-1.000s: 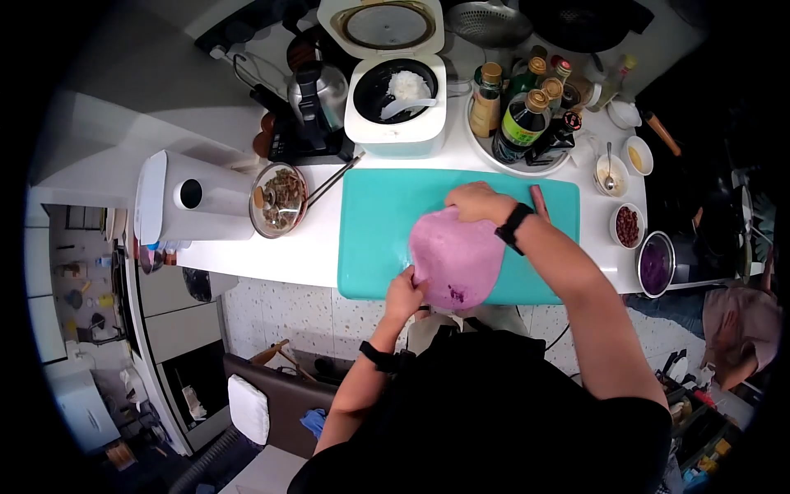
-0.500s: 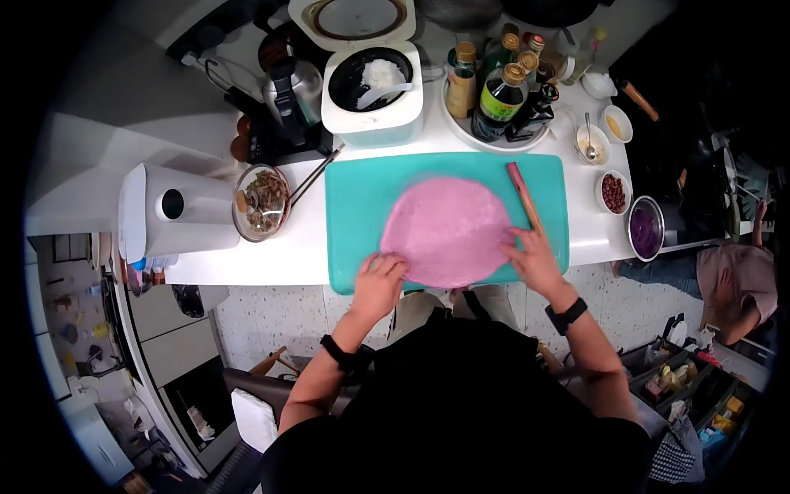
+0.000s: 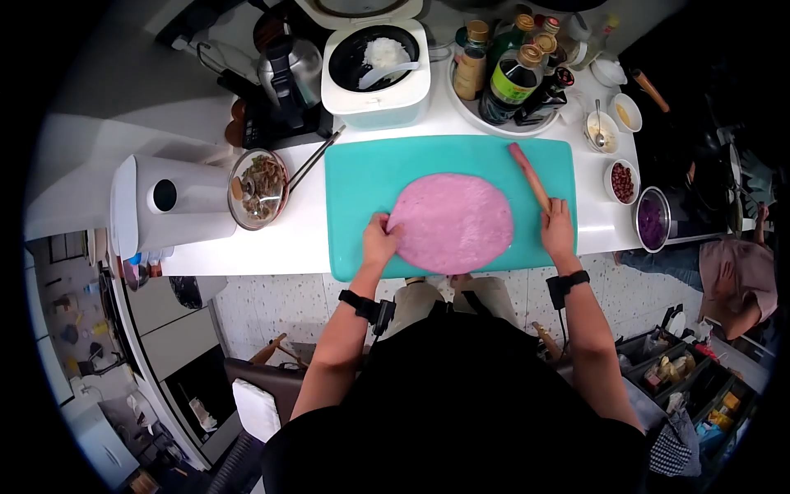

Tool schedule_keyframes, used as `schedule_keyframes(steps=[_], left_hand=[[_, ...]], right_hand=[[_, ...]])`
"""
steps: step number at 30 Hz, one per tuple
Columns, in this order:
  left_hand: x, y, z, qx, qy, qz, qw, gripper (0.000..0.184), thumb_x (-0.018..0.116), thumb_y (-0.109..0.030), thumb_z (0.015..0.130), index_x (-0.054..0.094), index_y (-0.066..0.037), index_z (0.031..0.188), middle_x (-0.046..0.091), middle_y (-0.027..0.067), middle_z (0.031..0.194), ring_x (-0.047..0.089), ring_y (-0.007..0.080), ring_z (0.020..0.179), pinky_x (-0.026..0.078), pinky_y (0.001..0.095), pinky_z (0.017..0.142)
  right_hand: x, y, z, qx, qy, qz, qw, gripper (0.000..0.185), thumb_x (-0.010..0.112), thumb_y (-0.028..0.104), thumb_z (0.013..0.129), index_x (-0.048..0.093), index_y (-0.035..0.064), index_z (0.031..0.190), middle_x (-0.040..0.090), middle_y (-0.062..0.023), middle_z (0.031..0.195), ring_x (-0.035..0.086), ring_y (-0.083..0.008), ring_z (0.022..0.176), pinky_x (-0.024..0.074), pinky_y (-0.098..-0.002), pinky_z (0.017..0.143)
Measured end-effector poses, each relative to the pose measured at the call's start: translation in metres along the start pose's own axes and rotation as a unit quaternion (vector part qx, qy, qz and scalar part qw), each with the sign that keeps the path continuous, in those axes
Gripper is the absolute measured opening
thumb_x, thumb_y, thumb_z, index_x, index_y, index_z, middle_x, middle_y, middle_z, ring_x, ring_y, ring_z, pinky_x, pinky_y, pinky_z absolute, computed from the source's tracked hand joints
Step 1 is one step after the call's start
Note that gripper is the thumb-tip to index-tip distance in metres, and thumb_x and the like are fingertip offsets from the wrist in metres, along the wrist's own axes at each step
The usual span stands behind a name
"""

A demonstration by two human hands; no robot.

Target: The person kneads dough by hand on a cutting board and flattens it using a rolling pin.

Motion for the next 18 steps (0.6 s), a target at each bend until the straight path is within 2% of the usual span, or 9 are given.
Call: schedule_keyframes(steps=[1, 3, 4, 6, 8, 10, 12, 13, 18], left_hand=[[0.000, -0.001, -0.003, -0.001, -0.001, -0.002, 1.000, 0.048, 0.077, -0.020, 0.088, 0.055, 0.005, 0.123, 0.068, 0.0200, 0.102, 0.066, 0.0351, 0.092, 0.053, 0.0436, 0.081], [-0.028, -0.036, -0.033, 0.114, -0.247, -0.014, 0.962, 0.043, 0.069, -0.019, 0.093, 0.054, 0.002, 0.127, 0.060, 0.0242, 0.123, 0.058, 0.0356, 0.112, 0.046, 0.0466, 0.096], [-0.035, -0.051, -0.045, 0.113, -0.246, -0.014, 0.963, 0.043, 0.069, -0.019, 0.093, 0.054, 0.002, 0.127, 0.060, 0.0242, 0.123, 0.058, 0.0356, 0.112, 0.046, 0.0466, 0.096], [-0.042, -0.098, -0.075, 0.299, -0.295, 0.132, 0.898, 0.046, 0.060, -0.014, 0.099, 0.048, 0.001, 0.141, 0.048, 0.0227, 0.145, 0.048, 0.0367, 0.131, 0.037, 0.0490, 0.111], [-0.020, -0.093, -0.074, 0.288, -0.233, 0.207, 0.906, 0.051, 0.058, -0.019, 0.100, 0.046, 0.001, 0.145, 0.046, 0.0223, 0.150, 0.043, 0.0375, 0.139, 0.032, 0.0513, 0.115], [-0.001, -0.070, -0.071, 0.273, -0.166, 0.281, 0.905, 0.055, 0.057, -0.024, 0.100, 0.045, 0.001, 0.148, 0.044, 0.0219, 0.154, 0.037, 0.0384, 0.146, 0.026, 0.0535, 0.120], [0.017, -0.046, -0.060, 0.270, -0.061, 0.352, 0.894, 0.061, 0.054, -0.025, 0.101, 0.038, 0.001, 0.154, 0.035, 0.0200, 0.163, 0.029, 0.0384, 0.152, 0.020, 0.0554, 0.123], [0.018, -0.043, -0.045, 0.269, -0.060, 0.352, 0.895, 0.061, 0.054, -0.025, 0.101, 0.038, 0.001, 0.154, 0.035, 0.0200, 0.163, 0.029, 0.0384, 0.152, 0.020, 0.0554, 0.123], [-0.013, -0.095, 0.073, 0.284, -0.112, 0.346, 0.887, 0.061, 0.049, -0.033, 0.103, 0.039, 0.000, 0.154, 0.037, 0.0204, 0.161, 0.030, 0.0336, 0.152, 0.018, 0.0530, 0.125]], right_hand=[[-0.006, 0.010, -0.001, -0.002, 0.001, -0.001, 1.000, 0.035, 0.064, 0.008, 0.093, 0.054, 0.0025, 0.126, 0.056, -0.0216, 0.115, 0.057, -0.0442, 0.106, 0.0504, -0.0505, 0.090], [-0.017, 0.079, -0.017, -0.165, 0.037, 0.034, 0.985, 0.035, 0.060, 0.006, 0.094, 0.056, 0.0012, 0.128, 0.056, -0.0196, 0.117, 0.059, -0.0408, 0.103, 0.0512, -0.0499, 0.089], [-0.009, 0.104, -0.027, -0.236, 0.044, 0.031, 0.970, 0.035, 0.059, 0.007, 0.093, 0.056, 0.0022, 0.128, 0.057, -0.0188, 0.117, 0.060, -0.0389, 0.103, 0.0515, -0.0492, 0.090], [0.010, 0.156, -0.048, -0.318, 0.103, 0.007, 0.942, 0.039, 0.058, 0.009, 0.093, 0.056, 0.0028, 0.132, 0.057, -0.0177, 0.122, 0.060, -0.0358, 0.109, 0.0505, -0.0474, 0.095], [0.032, 0.185, -0.061, -0.335, 0.154, -0.013, 0.929, 0.043, 0.058, 0.011, 0.093, 0.055, 0.0025, 0.135, 0.057, -0.0173, 0.126, 0.059, -0.0345, 0.115, 0.0492, -0.0461, 0.100], [0.064, 0.190, -0.070, -0.346, 0.098, -0.092, 0.929, 0.056, 0.059, 0.021, 0.095, 0.048, -0.0002, 0.145, 0.052, -0.0179, 0.144, 0.048, -0.0335, 0.137, 0.0371, -0.0466, 0.116], [0.080, 0.187, -0.076, -0.299, 0.112, -0.067, 0.945, 0.061, 0.058, 0.025, 0.096, 0.043, -0.0018, 0.149, 0.045, -0.0182, 0.152, 0.039, -0.0329, 0.144, 0.0295, -0.0470, 0.121], [0.088, 0.182, -0.073, -0.247, 0.125, -0.044, 0.960, 0.067, 0.058, 0.030, 0.097, 0.039, -0.0033, 0.152, 0.039, -0.0184, 0.160, 0.031, -0.0323, 0.151, 0.0219, -0.0473, 0.125], [0.109, 0.216, 0.051, -0.219, 0.044, -0.103, 0.969, 0.069, 0.050, 0.036, 0.102, 0.034, -0.0062, 0.154, 0.032, -0.0238, 0.162, 0.023, -0.0360, 0.155, 0.0175, -0.0523, 0.125]])
Point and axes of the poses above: each hand's wrist, its own z-axis towards the middle knuckle, its own x-axis out of the palm, y = z × x, the point moved 5 cm from there along z, towards the middle knuckle
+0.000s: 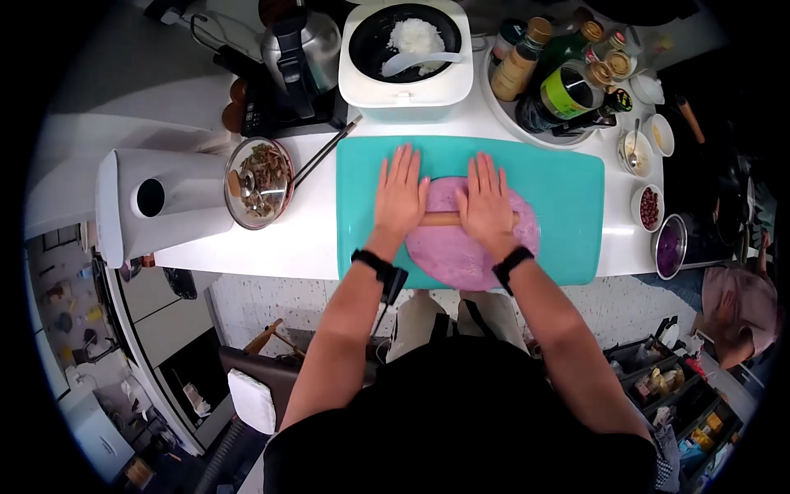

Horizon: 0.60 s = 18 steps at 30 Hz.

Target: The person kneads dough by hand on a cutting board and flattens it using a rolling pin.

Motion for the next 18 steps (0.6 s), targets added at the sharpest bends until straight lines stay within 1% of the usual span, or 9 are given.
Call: schedule_keyframes(steps=[2, 4, 5, 7, 9, 12, 13, 16, 18], left_hand=[[0.009, 0.006, 0.023, 0.050, 0.054, -0.070, 0.995, 0.063, 0.048, -0.034, 0.103, 0.038, 0.001, 0.155, 0.037, 0.0216, 0.161, 0.030, 0.0345, 0.152, 0.018, 0.0524, 0.125], [0.007, -0.002, -0.002, 0.028, 0.026, -0.034, 0.999, 0.064, 0.049, -0.034, 0.103, 0.038, 0.002, 0.154, 0.038, 0.0224, 0.160, 0.031, 0.0357, 0.152, 0.019, 0.0529, 0.125], [-0.001, -0.005, -0.016, 0.005, -0.007, 0.006, 1.000, 0.065, 0.051, -0.034, 0.102, 0.038, 0.003, 0.154, 0.038, 0.0233, 0.159, 0.032, 0.0368, 0.151, 0.020, 0.0533, 0.125], [-0.007, -0.017, -0.049, -0.012, 0.024, 0.029, 0.999, 0.070, 0.055, -0.035, 0.099, 0.037, 0.004, 0.154, 0.037, 0.0254, 0.159, 0.033, 0.0387, 0.150, 0.023, 0.0539, 0.123], [-0.003, -0.038, -0.140, -0.016, 0.075, -0.046, 0.996, 0.080, 0.058, -0.038, 0.096, 0.031, 0.006, 0.157, 0.034, 0.0267, 0.161, 0.031, 0.0414, 0.151, 0.023, 0.0550, 0.122], [-0.006, -0.030, -0.125, -0.007, 0.106, -0.078, 0.991, 0.076, 0.055, -0.035, 0.099, 0.028, 0.006, 0.157, 0.030, 0.0297, 0.162, 0.032, 0.0431, 0.150, 0.026, 0.0568, 0.120], [-0.002, -0.021, -0.094, -0.005, 0.080, -0.057, 0.995, 0.075, 0.055, -0.034, 0.099, 0.028, 0.006, 0.157, 0.030, 0.0298, 0.162, 0.031, 0.0432, 0.150, 0.025, 0.0567, 0.121], [0.005, -0.007, -0.030, 0.027, 0.006, -0.011, 1.000, 0.072, 0.055, -0.032, 0.100, 0.030, 0.005, 0.157, 0.030, 0.0278, 0.162, 0.029, 0.0413, 0.151, 0.022, 0.0565, 0.122], [0.001, -0.004, 0.019, 0.064, -0.013, -0.015, 0.998, 0.069, 0.055, -0.031, 0.100, 0.033, 0.002, 0.157, 0.033, 0.0248, 0.162, 0.030, 0.0393, 0.151, 0.021, 0.0559, 0.123]], right_hand=[[0.009, -0.010, 0.020, 0.006, -0.017, 0.013, 1.000, 0.071, 0.051, 0.036, 0.101, 0.034, -0.0066, 0.154, 0.032, -0.0242, 0.162, 0.025, -0.0359, 0.154, 0.0175, -0.0521, 0.126], [0.008, -0.009, 0.009, 0.012, -0.043, 0.026, 0.999, 0.072, 0.053, 0.037, 0.099, 0.034, -0.0071, 0.154, 0.032, -0.0246, 0.162, 0.027, -0.0358, 0.153, 0.0175, -0.0520, 0.126], [0.010, -0.002, -0.017, -0.005, -0.026, 0.021, 0.999, 0.074, 0.054, 0.037, 0.099, 0.034, -0.0081, 0.154, 0.032, -0.0259, 0.162, 0.028, -0.0378, 0.152, 0.0184, -0.0524, 0.126], [0.007, 0.012, -0.091, -0.024, 0.043, 0.044, 0.998, 0.078, 0.056, 0.039, 0.097, 0.034, -0.0099, 0.153, 0.033, -0.0279, 0.161, 0.030, -0.0411, 0.150, 0.0200, -0.0532, 0.125], [0.001, 0.025, -0.139, -0.030, 0.097, 0.072, 0.992, 0.081, 0.058, 0.041, 0.095, 0.034, -0.0110, 0.152, 0.033, -0.0288, 0.160, 0.031, -0.0423, 0.150, 0.0211, -0.0533, 0.125], [0.010, 0.022, -0.145, -0.041, 0.098, 0.063, 0.992, 0.080, 0.057, 0.041, 0.096, 0.034, -0.0111, 0.153, 0.033, -0.0287, 0.160, 0.031, -0.0418, 0.150, 0.0211, -0.0525, 0.125], [0.015, 0.020, -0.143, -0.048, 0.091, 0.055, 0.993, 0.079, 0.055, 0.041, 0.097, 0.033, -0.0109, 0.153, 0.033, -0.0285, 0.160, 0.031, -0.0413, 0.150, 0.0207, -0.0518, 0.125], [-0.003, 0.002, 0.003, 0.009, 0.028, -0.007, 1.000, 0.073, 0.048, 0.041, 0.102, 0.033, -0.0094, 0.153, 0.032, -0.0263, 0.162, 0.027, -0.0377, 0.153, 0.0183, -0.0512, 0.126], [-0.006, -0.008, 0.013, 0.018, -0.002, -0.008, 1.000, 0.071, 0.046, 0.040, 0.103, 0.034, -0.0089, 0.153, 0.032, -0.0257, 0.162, 0.026, -0.0367, 0.153, 0.0176, -0.0513, 0.126]])
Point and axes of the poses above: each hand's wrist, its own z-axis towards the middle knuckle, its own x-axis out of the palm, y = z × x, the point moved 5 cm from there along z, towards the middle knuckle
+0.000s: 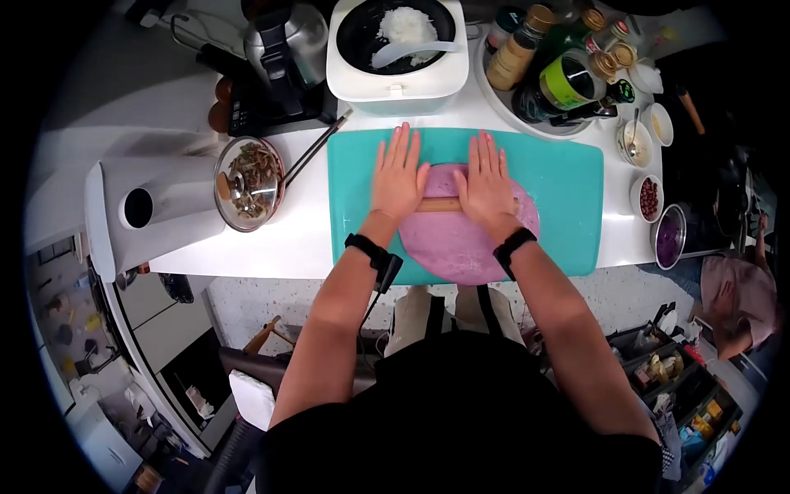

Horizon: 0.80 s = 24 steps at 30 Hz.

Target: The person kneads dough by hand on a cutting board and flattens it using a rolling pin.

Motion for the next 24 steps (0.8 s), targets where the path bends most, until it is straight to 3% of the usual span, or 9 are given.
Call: schedule_keyframes(steps=[4, 5, 7, 10, 12, 13, 15, 20, 24], left_hand=[[-0.003, -0.020, -0.061, -0.024, 0.025, 0.025, 0.999, 0.068, 0.056, -0.033, 0.099, 0.037, -0.001, 0.156, 0.036, 0.0210, 0.161, 0.032, 0.0380, 0.150, 0.023, 0.0556, 0.122], [0.000, -0.032, -0.090, -0.028, 0.038, 0.018, 0.999, 0.068, 0.056, -0.034, 0.099, 0.038, -0.001, 0.155, 0.038, 0.0200, 0.161, 0.033, 0.0385, 0.150, 0.024, 0.0553, 0.122], [-0.005, -0.047, -0.118, -0.026, 0.054, -0.005, 0.998, 0.068, 0.058, -0.033, 0.099, 0.038, -0.001, 0.155, 0.039, 0.0192, 0.160, 0.033, 0.0399, 0.149, 0.026, 0.0546, 0.121], [-0.024, -0.074, -0.172, 0.020, 0.074, -0.045, 0.996, 0.061, 0.062, -0.024, 0.095, 0.045, -0.002, 0.150, 0.047, 0.0180, 0.152, 0.041, 0.0372, 0.144, 0.032, 0.0523, 0.117], [-0.028, -0.065, -0.166, 0.019, 0.098, -0.082, 0.992, 0.052, 0.065, -0.014, 0.091, 0.055, -0.003, 0.141, 0.057, 0.0147, 0.132, 0.052, 0.0361, 0.127, 0.039, 0.0497, 0.107], [-0.029, -0.072, -0.150, 0.070, 0.097, -0.080, 0.990, 0.043, 0.065, -0.009, 0.088, 0.062, -0.005, 0.131, 0.059, 0.0120, 0.115, 0.056, 0.0329, 0.111, 0.042, 0.0467, 0.098], [-0.035, -0.074, -0.137, 0.093, 0.094, -0.069, 0.989, 0.042, 0.066, -0.008, 0.087, 0.064, -0.006, 0.129, 0.059, 0.0115, 0.114, 0.056, 0.0322, 0.109, 0.042, 0.0459, 0.097], [-0.037, -0.132, -0.089, 0.157, 0.087, -0.094, 0.979, 0.043, 0.069, -0.007, 0.085, 0.066, -0.008, 0.127, 0.060, 0.0123, 0.113, 0.056, 0.0339, 0.106, 0.042, 0.0472, 0.098], [0.016, -0.175, -0.096, 0.122, 0.089, -0.034, 0.988, 0.047, 0.063, -0.021, 0.094, 0.059, -0.008, 0.139, 0.055, 0.0175, 0.138, 0.050, 0.0376, 0.129, 0.033, 0.0533, 0.112]], right_hand=[[0.005, 0.007, -0.029, 0.003, 0.003, -0.001, 1.000, 0.072, 0.052, 0.036, 0.101, 0.032, -0.0089, 0.154, 0.031, -0.0270, 0.162, 0.026, -0.0395, 0.152, 0.0188, -0.0521, 0.125], [0.019, 0.014, -0.094, -0.026, -0.002, 0.045, 0.999, 0.075, 0.054, 0.039, 0.100, 0.033, -0.0079, 0.154, 0.032, -0.0266, 0.161, 0.026, -0.0379, 0.153, 0.0182, -0.0524, 0.126], [0.008, 0.022, -0.128, -0.033, 0.057, 0.062, 0.996, 0.076, 0.058, 0.037, 0.098, 0.033, -0.0065, 0.155, 0.034, -0.0251, 0.160, 0.029, -0.0366, 0.152, 0.0208, -0.0509, 0.126], [-0.022, 0.030, -0.186, -0.039, 0.040, 0.077, 0.995, 0.063, 0.058, 0.027, 0.095, 0.044, -0.0048, 0.147, 0.045, -0.0194, 0.153, 0.039, -0.0332, 0.145, 0.0258, -0.0471, 0.124], [-0.018, 0.028, -0.174, -0.077, 0.056, 0.019, 0.995, 0.054, 0.056, 0.016, 0.091, 0.049, -0.0027, 0.141, 0.051, -0.0169, 0.144, 0.045, -0.0331, 0.138, 0.0302, -0.0473, 0.121], [-0.024, 0.021, -0.169, -0.067, 0.042, 0.016, 0.997, 0.054, 0.056, 0.016, 0.091, 0.049, -0.0027, 0.141, 0.051, -0.0169, 0.144, 0.045, -0.0331, 0.138, 0.0302, -0.0473, 0.121], [-0.017, 0.020, -0.160, -0.091, 0.129, 0.064, 0.985, 0.051, 0.054, 0.009, 0.087, 0.051, -0.0006, 0.137, 0.054, -0.0157, 0.136, 0.048, -0.0335, 0.132, 0.0341, -0.0480, 0.118], [-0.062, -0.032, -0.173, -0.036, 0.072, 0.102, 0.992, 0.046, 0.055, 0.009, 0.089, 0.052, -0.0010, 0.134, 0.053, -0.0166, 0.133, 0.048, -0.0350, 0.131, 0.0366, -0.0513, 0.114], [-0.058, -0.083, -0.197, 0.009, 0.025, 0.079, 0.997, 0.053, 0.056, 0.021, 0.096, 0.047, -0.0015, 0.144, 0.048, -0.0186, 0.146, 0.041, -0.0349, 0.142, 0.0293, -0.0546, 0.119]])
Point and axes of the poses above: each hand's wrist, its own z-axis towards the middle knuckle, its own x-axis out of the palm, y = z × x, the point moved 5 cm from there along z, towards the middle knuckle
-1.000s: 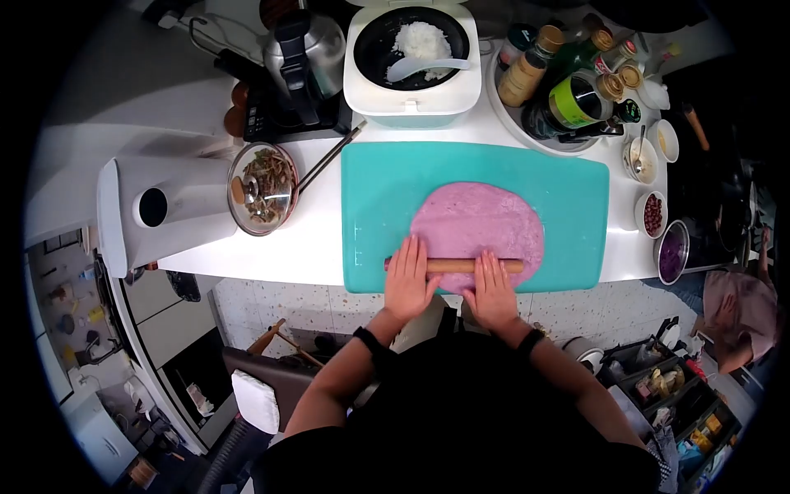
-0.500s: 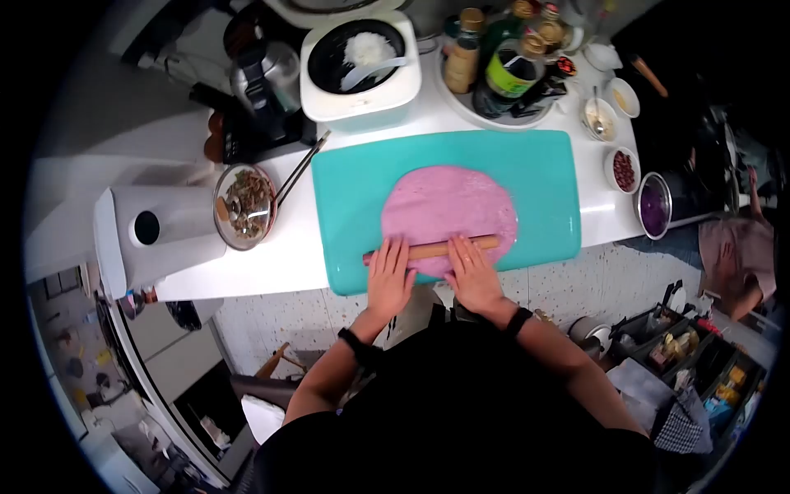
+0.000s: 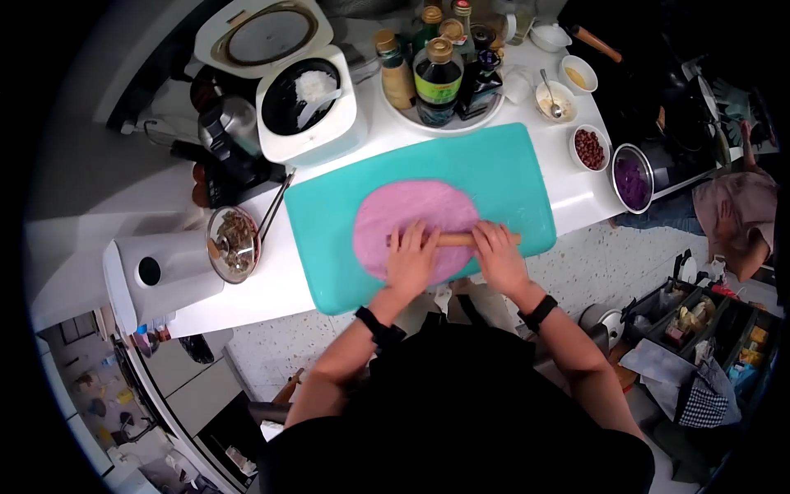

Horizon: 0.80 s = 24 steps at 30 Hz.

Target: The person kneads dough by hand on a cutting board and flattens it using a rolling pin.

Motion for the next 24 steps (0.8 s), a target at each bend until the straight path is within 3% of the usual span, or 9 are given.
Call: schedule_keyframes(steps=[2, 4, 6, 9, 11, 16, 18, 21, 24], left_hand=[[0.016, 0.004, 0.013, -0.025, -0.019, 0.043, 0.999, 0.051, 0.059, -0.027, 0.097, 0.055, -0.007, 0.144, 0.050, 0.0197, 0.149, 0.045, 0.0386, 0.138, 0.028, 0.0558, 0.117], [0.026, 0.021, 0.042, -0.054, 0.027, 0.010, 0.998, 0.061, 0.052, -0.039, 0.102, 0.044, -0.007, 0.154, 0.031, 0.0193, 0.165, 0.026, 0.0332, 0.154, 0.016, 0.0571, 0.124], [0.022, 0.034, 0.083, -0.061, 0.030, 0.053, 0.996, 0.062, 0.051, -0.038, 0.102, 0.042, -0.006, 0.154, 0.032, 0.0189, 0.164, 0.027, 0.0332, 0.153, 0.017, 0.0571, 0.124], [0.020, 0.059, 0.140, -0.071, 0.007, 0.104, 0.992, 0.063, 0.049, -0.036, 0.103, 0.039, -0.003, 0.156, 0.033, 0.0180, 0.164, 0.027, 0.0332, 0.153, 0.017, 0.0570, 0.124], [0.025, 0.060, 0.136, -0.080, -0.012, 0.108, 0.991, 0.064, 0.048, -0.036, 0.103, 0.037, -0.002, 0.156, 0.033, 0.0176, 0.164, 0.027, 0.0331, 0.153, 0.016, 0.0569, 0.124], [0.028, 0.021, 0.049, -0.096, 0.038, 0.030, 0.994, 0.077, 0.058, -0.039, 0.096, 0.034, 0.002, 0.157, 0.032, 0.0245, 0.162, 0.029, 0.0400, 0.152, 0.021, 0.0562, 0.123], [0.026, 0.000, 0.002, -0.098, 0.054, 0.000, 0.994, 0.080, 0.059, -0.041, 0.095, 0.033, 0.003, 0.157, 0.032, 0.0262, 0.162, 0.030, 0.0414, 0.151, 0.022, 0.0558, 0.123], [0.027, 0.005, 0.002, -0.083, 0.105, -0.051, 0.990, 0.085, 0.060, -0.043, 0.095, 0.030, 0.006, 0.157, 0.032, 0.0272, 0.162, 0.028, 0.0448, 0.151, 0.021, 0.0567, 0.122], [0.029, 0.047, 0.092, -0.105, 0.048, 0.014, 0.993, 0.075, 0.053, -0.039, 0.100, 0.031, 0.005, 0.157, 0.029, 0.0256, 0.164, 0.028, 0.0403, 0.152, 0.019, 0.0556, 0.124]], right_hand=[[0.022, -0.015, -0.001, 0.018, -0.004, -0.020, 1.000, 0.058, 0.055, 0.027, 0.098, 0.044, -0.0012, 0.148, 0.043, -0.0187, 0.153, 0.036, -0.0339, 0.146, 0.0249, -0.0547, 0.122], [0.037, -0.031, 0.011, 0.036, 0.005, -0.032, 0.999, 0.064, 0.054, 0.033, 0.100, 0.041, -0.0009, 0.152, 0.039, -0.0187, 0.159, 0.031, -0.0328, 0.151, 0.0205, -0.0549, 0.124], [0.027, -0.051, 0.066, 0.050, -0.025, -0.070, 0.996, 0.070, 0.050, 0.040, 0.101, 0.037, -0.0024, 0.155, 0.032, -0.0182, 0.164, 0.025, -0.0306, 0.154, 0.0157, -0.0536, 0.126], [0.013, -0.081, 0.144, 0.067, -0.054, -0.068, 0.994, 0.067, 0.049, 0.038, 0.102, 0.038, -0.0056, 0.152, 0.035, -0.0192, 0.162, 0.028, -0.0333, 0.153, 0.0204, -0.0541, 0.124], [0.007, -0.092, 0.163, 0.051, -0.147, -0.037, 0.987, 0.067, 0.050, 0.037, 0.101, 0.040, -0.0072, 0.150, 0.035, -0.0211, 0.161, 0.030, -0.0343, 0.152, 0.0217, -0.0539, 0.124], [0.020, -0.045, 0.048, 0.061, 0.047, -0.047, 0.996, 0.072, 0.053, 0.036, 0.101, 0.036, -0.0117, 0.151, 0.036, -0.0272, 0.159, 0.030, -0.0405, 0.151, 0.0225, -0.0510, 0.125], [0.023, -0.024, -0.011, 0.007, 0.039, 0.032, 0.999, 0.074, 0.057, 0.035, 0.099, 0.036, -0.0142, 0.149, 0.036, -0.0303, 0.158, 0.032, -0.0451, 0.149, 0.0251, -0.0534, 0.123], [0.028, -0.029, -0.004, -0.005, 0.071, 0.018, 0.997, 0.073, 0.056, 0.037, 0.099, 0.037, -0.0122, 0.150, 0.036, -0.0295, 0.158, 0.033, -0.0441, 0.149, 0.0248, -0.0546, 0.123], [0.023, -0.070, 0.098, 0.051, -0.037, -0.030, 0.998, 0.070, 0.053, 0.036, 0.101, 0.036, -0.0086, 0.152, 0.038, -0.0284, 0.157, 0.033, -0.0420, 0.148, 0.0241, -0.0547, 0.123]])
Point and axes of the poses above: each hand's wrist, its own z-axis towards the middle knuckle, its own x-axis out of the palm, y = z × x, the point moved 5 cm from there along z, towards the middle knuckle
